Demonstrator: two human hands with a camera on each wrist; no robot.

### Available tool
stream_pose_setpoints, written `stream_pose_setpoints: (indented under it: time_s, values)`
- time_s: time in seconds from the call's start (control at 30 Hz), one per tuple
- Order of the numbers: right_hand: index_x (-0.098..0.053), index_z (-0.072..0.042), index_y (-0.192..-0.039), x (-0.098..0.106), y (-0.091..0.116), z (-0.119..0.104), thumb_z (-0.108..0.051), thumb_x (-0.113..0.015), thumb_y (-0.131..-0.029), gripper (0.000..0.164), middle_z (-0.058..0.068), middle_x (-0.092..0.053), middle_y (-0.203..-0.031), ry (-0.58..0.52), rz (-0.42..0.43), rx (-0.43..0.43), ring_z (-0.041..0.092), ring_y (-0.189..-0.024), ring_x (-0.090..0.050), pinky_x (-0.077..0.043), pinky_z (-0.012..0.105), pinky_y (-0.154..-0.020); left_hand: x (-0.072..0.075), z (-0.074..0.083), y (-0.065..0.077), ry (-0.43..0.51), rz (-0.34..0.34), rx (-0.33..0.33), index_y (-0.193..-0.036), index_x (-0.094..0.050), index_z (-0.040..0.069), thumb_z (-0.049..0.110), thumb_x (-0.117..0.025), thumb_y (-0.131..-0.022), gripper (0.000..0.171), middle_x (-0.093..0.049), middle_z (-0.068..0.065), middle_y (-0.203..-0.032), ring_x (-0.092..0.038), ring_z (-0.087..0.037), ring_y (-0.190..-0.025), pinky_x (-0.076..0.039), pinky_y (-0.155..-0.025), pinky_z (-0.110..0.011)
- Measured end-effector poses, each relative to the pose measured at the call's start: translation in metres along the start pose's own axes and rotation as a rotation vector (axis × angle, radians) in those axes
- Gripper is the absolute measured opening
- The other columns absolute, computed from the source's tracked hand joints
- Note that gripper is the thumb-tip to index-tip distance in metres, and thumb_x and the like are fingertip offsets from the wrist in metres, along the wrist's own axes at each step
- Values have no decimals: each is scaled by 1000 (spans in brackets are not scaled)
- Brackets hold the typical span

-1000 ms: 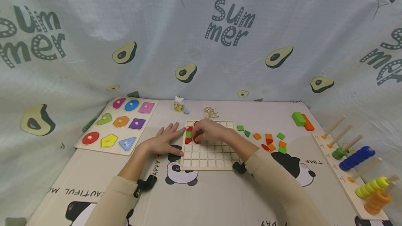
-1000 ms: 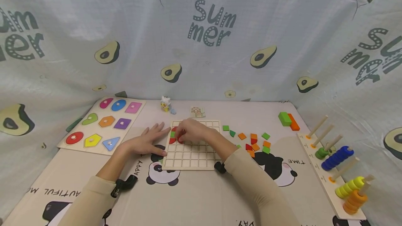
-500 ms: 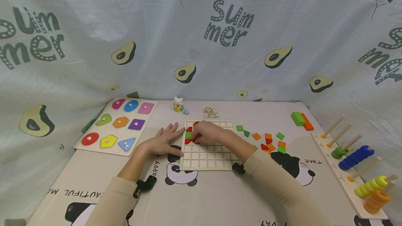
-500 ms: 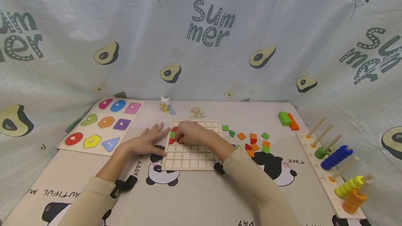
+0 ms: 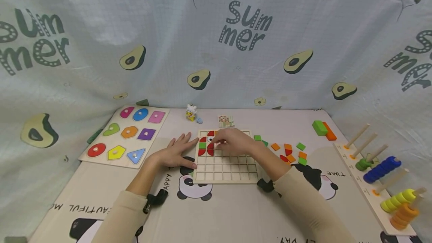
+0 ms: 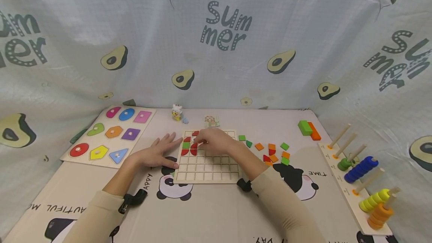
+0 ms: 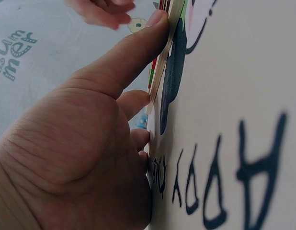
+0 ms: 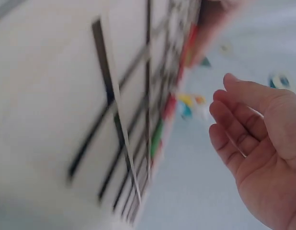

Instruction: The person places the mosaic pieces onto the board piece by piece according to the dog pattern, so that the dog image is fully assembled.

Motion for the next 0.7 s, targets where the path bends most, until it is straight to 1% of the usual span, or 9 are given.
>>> stream_pose_setpoints:
  time_s: [0.13,0.27,0.33,0.4,0.47,0.5,0.6,0.7]
  values:
    - [-70,-16,-117,28,32,20,-21,-68,-91,27,2,-67,-111,-57,115,-70,11,-89,-60,-52,30,-76,2,2,0,-12,7,-3,-154,-20,25,66,-68,-74,102,0,-10,-162,9,-34,-147,7,-114,-59]
    - [-68,-16,-118,52,66,48,-22,-68,-91,28,-2,-66,-112,-107,226,-164,10,-89,-59,-52,31,-75,3,3,0,-13,4,-3,-154,-20,25,65,-69,-74,102,0,-10,-162,8,-34,-147,7,-114,-59]
    - [-69,-16,-117,61,81,64,-21,-68,-90,27,-3,-66,-110,-110,281,-213,11,-88,-59,-52,32,-74,2,3,0,-11,2,-4,-154,-21,25,65,-69,-74,102,-1,-11,-162,8,-35,-147,7,-114,-59]
    - [-69,-17,-116,65,93,80,-21,-68,-90,26,-4,-66,-109,-99,306,-273,11,-87,-58,-52,32,-74,2,3,0,-12,1,-1,-154,-21,25,65,-69,-73,102,-1,-11,-162,8,-35,-147,7,-114,-59]
    - [-69,-15,-117,66,102,95,-20,-68,-90,27,1,-67,-110,-96,300,-328,15,-89,-58,-53,33,-74,1,2,0,-15,1,2,-154,-21,25,65,-69,-73,103,-1,-11,-162,8,-35,-147,6,-114,-59]
    - [-68,-14,-117,66,107,102,-19,-69,-90,28,3,-67,-111,-96,283,-361,17,-90,-58,-53,34,-75,1,1,0,-14,1,4,-154,-21,25,66,-69,-73,103,-1,-11,-162,8,-35,-147,6,-114,-59]
    - [-69,-12,-116,60,122,122,-15,-71,-88,29,7,-67,-110,-141,186,-469,21,-91,-58,-53,36,-75,0,0,0,-15,0,8,-154,-21,26,67,-68,-72,103,-1,-11,-162,9,-34,-147,6,-114,-59]
    - [-72,-13,-110,49,139,138,-12,-75,-83,27,7,-67,-101,-236,62,-591,24,-84,-59,-54,37,-71,0,1,-1,-8,-1,10,-154,-21,27,68,-68,-72,104,-1,-10,-162,9,-33,-147,7,-114,-59]
Point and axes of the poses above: each hand's wrist, its own y-axis away from the middle knuckle, its own x-axis out of the back of the hand, z = x × y, the point moved 6 cm from there along -y, towards the middle knuckle
